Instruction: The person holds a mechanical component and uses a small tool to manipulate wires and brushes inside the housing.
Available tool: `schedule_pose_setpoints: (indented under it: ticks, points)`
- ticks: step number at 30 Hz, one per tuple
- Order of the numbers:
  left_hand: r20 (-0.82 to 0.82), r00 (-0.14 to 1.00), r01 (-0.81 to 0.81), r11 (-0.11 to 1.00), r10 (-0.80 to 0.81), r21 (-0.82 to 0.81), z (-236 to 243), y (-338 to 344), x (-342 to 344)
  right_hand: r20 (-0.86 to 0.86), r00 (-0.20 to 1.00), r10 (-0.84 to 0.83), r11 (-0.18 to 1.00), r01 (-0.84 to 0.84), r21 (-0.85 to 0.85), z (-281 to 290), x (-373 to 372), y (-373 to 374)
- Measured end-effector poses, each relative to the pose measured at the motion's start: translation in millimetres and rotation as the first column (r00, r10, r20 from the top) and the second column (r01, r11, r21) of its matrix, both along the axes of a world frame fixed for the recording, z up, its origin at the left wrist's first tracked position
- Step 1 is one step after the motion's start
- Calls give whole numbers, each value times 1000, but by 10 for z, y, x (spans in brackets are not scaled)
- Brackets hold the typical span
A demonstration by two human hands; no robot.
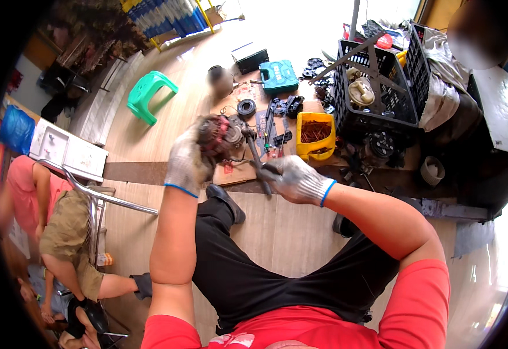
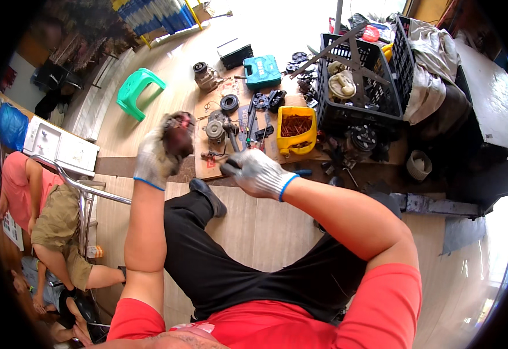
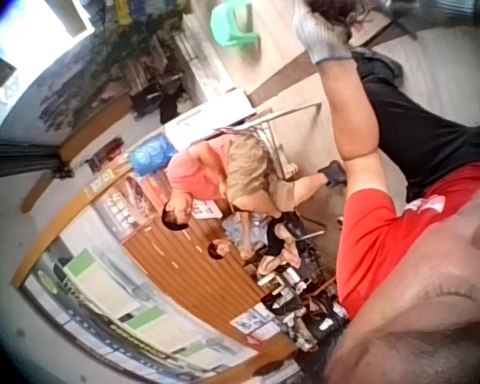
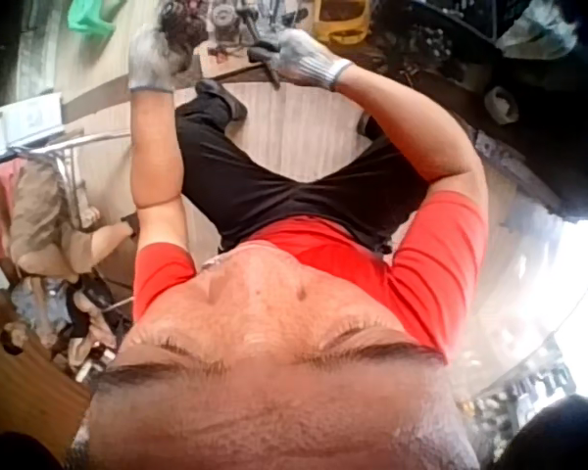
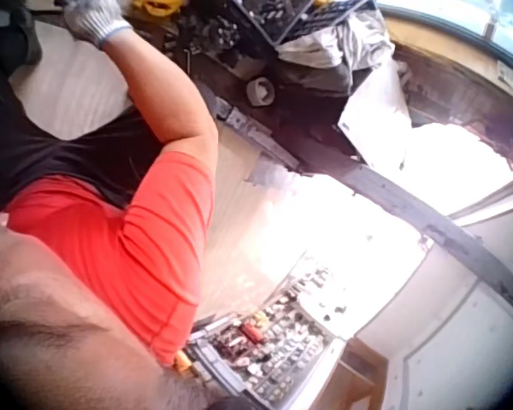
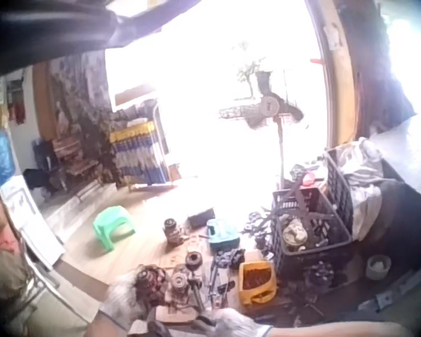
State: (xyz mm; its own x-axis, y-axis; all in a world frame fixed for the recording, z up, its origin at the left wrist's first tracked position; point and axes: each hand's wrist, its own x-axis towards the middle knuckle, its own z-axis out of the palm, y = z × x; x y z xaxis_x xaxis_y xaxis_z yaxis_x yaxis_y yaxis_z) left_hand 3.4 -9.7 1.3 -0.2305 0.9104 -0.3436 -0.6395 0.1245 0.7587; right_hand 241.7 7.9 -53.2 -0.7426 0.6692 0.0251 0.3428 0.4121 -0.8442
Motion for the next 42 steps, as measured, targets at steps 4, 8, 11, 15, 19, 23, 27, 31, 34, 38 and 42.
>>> schedule_pose_setpoints:
  ticks: [4,8,11,15,19,23,27,31,34,38,42]
  points:
    - [9,987,157,985,-158,70,-31,-30,-314,137,980,143,984,-125,-129,-48,168,20]
    - [-353,930,121,993,-107,18,12,-89,32,177,959,222,969,-197,-146,24,339,146]
    - [-769,635,258,958,-74,121,-141,-136,14,121,975,185,944,-142,-296,341,212,91]
    - [-737,666,275,957,-119,94,-108,-119,155,-134,989,60,957,-95,-274,197,-59,82]
    - [-409,885,239,971,-222,-11,74,-118,331,-284,959,-3,844,-150,-515,132,-142,161]
    - [-676,722,279,956,-150,86,10,-149,301,17,1000,-22,999,21,38,236,-57,259]
    - [-672,728,160,987,-134,-23,22,-102,325,140,982,-129,971,97,219,212,-6,288]
    - [-653,757,5,999,-27,-35,-46,-52,282,123,984,-127,979,104,174,473,-23,19]
    - [-596,802,31,993,46,118,-167,-42,253,235,970,-66,976,13,218,482,-9,-157]
    - [-336,941,-3,996,33,91,-157,-20,263,305,945,-116,905,-26,425,246,-10,-171]
    - [-177,983,57,998,-53,17,-165,-17,161,423,884,-199,845,-65,532,235,38,-37]
